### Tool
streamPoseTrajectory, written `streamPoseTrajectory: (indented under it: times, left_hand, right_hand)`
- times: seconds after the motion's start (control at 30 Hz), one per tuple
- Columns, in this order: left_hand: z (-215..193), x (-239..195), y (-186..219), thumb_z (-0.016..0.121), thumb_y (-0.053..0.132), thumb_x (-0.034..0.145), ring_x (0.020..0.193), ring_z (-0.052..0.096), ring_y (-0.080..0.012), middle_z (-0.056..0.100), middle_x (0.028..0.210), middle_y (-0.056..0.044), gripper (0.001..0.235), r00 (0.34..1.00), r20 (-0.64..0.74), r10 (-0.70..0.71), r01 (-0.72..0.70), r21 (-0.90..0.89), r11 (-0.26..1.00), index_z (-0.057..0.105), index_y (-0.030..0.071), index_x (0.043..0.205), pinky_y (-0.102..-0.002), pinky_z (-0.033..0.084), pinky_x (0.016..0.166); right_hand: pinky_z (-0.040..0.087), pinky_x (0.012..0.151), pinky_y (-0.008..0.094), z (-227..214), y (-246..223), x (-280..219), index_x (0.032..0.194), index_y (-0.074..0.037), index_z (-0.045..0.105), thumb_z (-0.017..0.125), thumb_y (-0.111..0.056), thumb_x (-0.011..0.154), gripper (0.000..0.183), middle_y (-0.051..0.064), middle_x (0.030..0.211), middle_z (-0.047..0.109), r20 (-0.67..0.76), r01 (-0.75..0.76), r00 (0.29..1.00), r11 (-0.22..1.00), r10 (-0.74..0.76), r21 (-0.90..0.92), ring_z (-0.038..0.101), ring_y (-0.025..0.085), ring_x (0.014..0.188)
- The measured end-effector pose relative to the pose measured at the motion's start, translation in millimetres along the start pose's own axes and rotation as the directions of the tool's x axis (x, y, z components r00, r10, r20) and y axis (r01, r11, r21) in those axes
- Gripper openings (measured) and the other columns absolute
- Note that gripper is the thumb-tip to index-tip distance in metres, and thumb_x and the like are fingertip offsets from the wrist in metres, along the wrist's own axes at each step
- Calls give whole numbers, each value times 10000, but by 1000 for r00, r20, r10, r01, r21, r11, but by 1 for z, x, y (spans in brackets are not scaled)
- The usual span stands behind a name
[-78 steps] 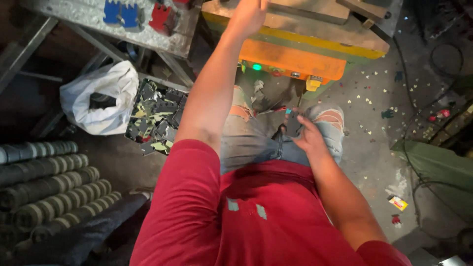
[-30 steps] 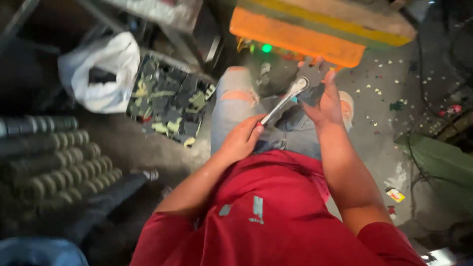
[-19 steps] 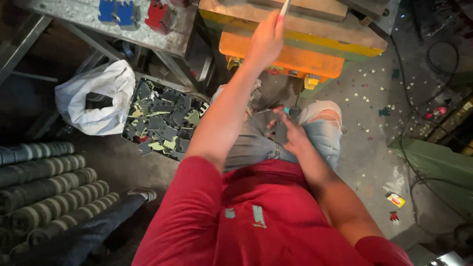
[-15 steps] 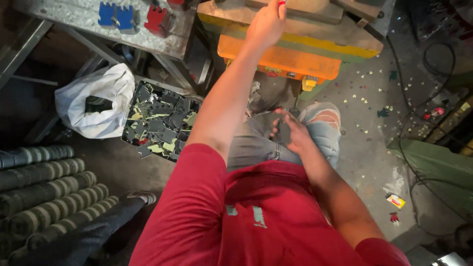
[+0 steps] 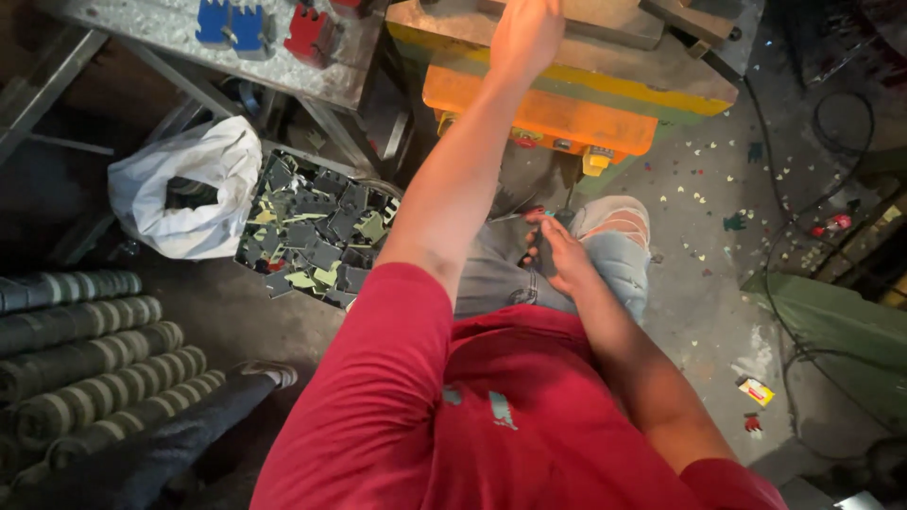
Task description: Using a wrench to adjust or tighten components on a machine
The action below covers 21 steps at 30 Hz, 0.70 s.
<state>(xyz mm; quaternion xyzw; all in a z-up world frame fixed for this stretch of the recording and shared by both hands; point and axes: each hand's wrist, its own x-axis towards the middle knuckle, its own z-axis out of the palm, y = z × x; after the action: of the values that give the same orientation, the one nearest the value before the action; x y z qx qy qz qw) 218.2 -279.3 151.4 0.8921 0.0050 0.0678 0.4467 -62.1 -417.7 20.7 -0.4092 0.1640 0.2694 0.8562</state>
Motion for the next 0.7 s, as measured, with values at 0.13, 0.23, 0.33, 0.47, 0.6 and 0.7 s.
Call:
streamPoseTrajectory:
  times: [0.13,0.23,0.33,0.47,0.6,0.7]
  left_hand:
    - [10,-45,-48,489,318,1046,1134,712,-274,708,1266,-137,434,975,-175,137,-186,-308,933,517,82,1409,-369,564,972]
    - [19,-116,-98,618,219,1002,1036,672,-292,659,1224,-147,591,980,-95,173,-191,-243,951,393,101,1536,-366,549,915]
    - [46,-165,-159,606,148,1053,1255,568,-496,584,1281,-331,488,994,13,109,-100,-308,946,478,-45,1481,-546,440,1110]
    - [21,-190,-143,558,90,1059,1337,484,-567,514,1388,-429,488,991,93,101,-54,-409,911,441,-145,1471,-607,359,1184]
    - [13,-193,-145,541,212,1078,1345,503,-522,542,1414,-357,515,979,202,32,45,-362,931,398,53,1546,-587,370,1200]
    - [0,-194,-132,462,337,1103,1235,604,-518,654,1273,-316,458,957,286,-54,143,-300,943,398,226,1542,-591,441,1124]
  right_hand:
    - [525,626,312,-19,6,5,1259,-149,583,575,-179,1014,247,22,890,546,-68,69,995,997,-67,33,513,113,706]
    - [549,722,458,-25,-11,3,1333,-171,595,578,-53,836,511,65,924,599,-67,95,995,954,-79,284,569,219,791]
    - [585,864,525,4,-50,-15,1329,-230,629,603,-185,915,418,101,915,657,18,148,986,926,-164,348,698,274,874]
    - [537,905,525,7,-66,-26,1436,-213,611,576,-216,948,490,161,1160,724,129,171,958,872,-256,458,714,368,1147]
    - [450,1148,571,-3,-68,-19,1474,-329,557,580,-325,937,537,116,1418,638,318,222,880,898,-352,379,598,344,1356]
    - [537,1062,531,-1,-63,-18,1457,-282,574,623,-293,905,554,184,1443,617,270,230,902,905,-336,356,655,349,1250]
